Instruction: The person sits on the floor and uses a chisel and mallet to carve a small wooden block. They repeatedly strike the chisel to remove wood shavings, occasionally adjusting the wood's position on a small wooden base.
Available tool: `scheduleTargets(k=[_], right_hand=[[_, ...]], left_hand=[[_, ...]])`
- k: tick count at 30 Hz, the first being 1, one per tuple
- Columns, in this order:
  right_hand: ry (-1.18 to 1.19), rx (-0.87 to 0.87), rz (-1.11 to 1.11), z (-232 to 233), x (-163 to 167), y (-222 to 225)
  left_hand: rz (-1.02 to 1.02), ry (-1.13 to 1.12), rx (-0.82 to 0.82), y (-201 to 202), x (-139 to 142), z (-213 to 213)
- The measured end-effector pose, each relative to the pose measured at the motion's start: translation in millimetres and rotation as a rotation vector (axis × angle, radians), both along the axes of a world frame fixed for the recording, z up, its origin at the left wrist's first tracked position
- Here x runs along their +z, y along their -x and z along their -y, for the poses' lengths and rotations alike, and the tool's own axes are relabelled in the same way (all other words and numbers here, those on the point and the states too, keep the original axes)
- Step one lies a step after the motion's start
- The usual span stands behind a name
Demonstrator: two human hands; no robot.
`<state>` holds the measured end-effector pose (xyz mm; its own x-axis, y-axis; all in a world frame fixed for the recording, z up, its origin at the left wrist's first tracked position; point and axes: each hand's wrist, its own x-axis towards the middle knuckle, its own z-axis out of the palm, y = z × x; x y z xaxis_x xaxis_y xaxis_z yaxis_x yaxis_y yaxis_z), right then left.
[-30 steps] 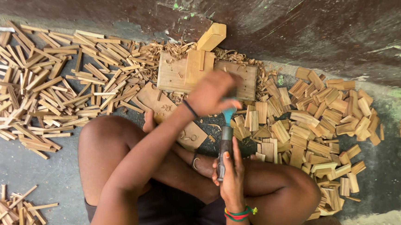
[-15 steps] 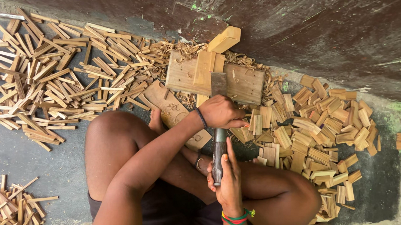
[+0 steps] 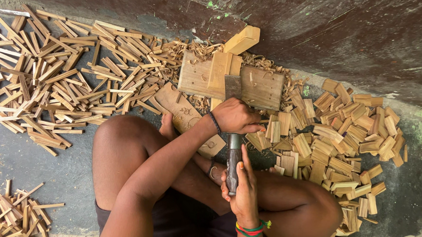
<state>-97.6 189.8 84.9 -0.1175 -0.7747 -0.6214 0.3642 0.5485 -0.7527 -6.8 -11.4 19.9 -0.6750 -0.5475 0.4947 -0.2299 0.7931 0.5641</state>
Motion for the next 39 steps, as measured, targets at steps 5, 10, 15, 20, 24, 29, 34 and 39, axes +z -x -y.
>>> scheduleTargets(k=[5,10,15,20,24,29,34,39], right_hand=[[0.004,-0.002,0.017,-1.2,-0.4,0.3],[-0.034,0.006,0.0,0.5,1.0,-2.5],[-0.096,0.033,-0.022,0.1,8.0,-8.8],[-0.11,0.041,-0.011,1.9,10.3,-14.5],[-0.107,0.044,0.01,7.3,2.3,-25.5],[-0.122,0.028,-0.025,37.7,-5.8,-33.0],[-0.02,0.044,-0.018,74.9,-22.4,-24.2],[0.032,0.036,0.05,74.1,-35.6,-12.8]], left_hand=[[-0.009,-0.055,0.01,-0.2,2.4,0.2],[-0.006,-0.174,0.066,-2.7,2.7,1.6],[-0.078,-0.272,0.076,-5.5,5.1,0.5],[-0.091,-0.283,0.055,-7.7,5.7,2.7],[-0.085,-0.287,0.026,-12.5,-9.1,7.9],[0.071,-0.239,-0.048,-2.3,-31.7,48.9],[-0.031,-0.018,0.075,10.8,-42.6,87.4],[0.052,-0.034,0.17,10.5,-37.9,75.1]])
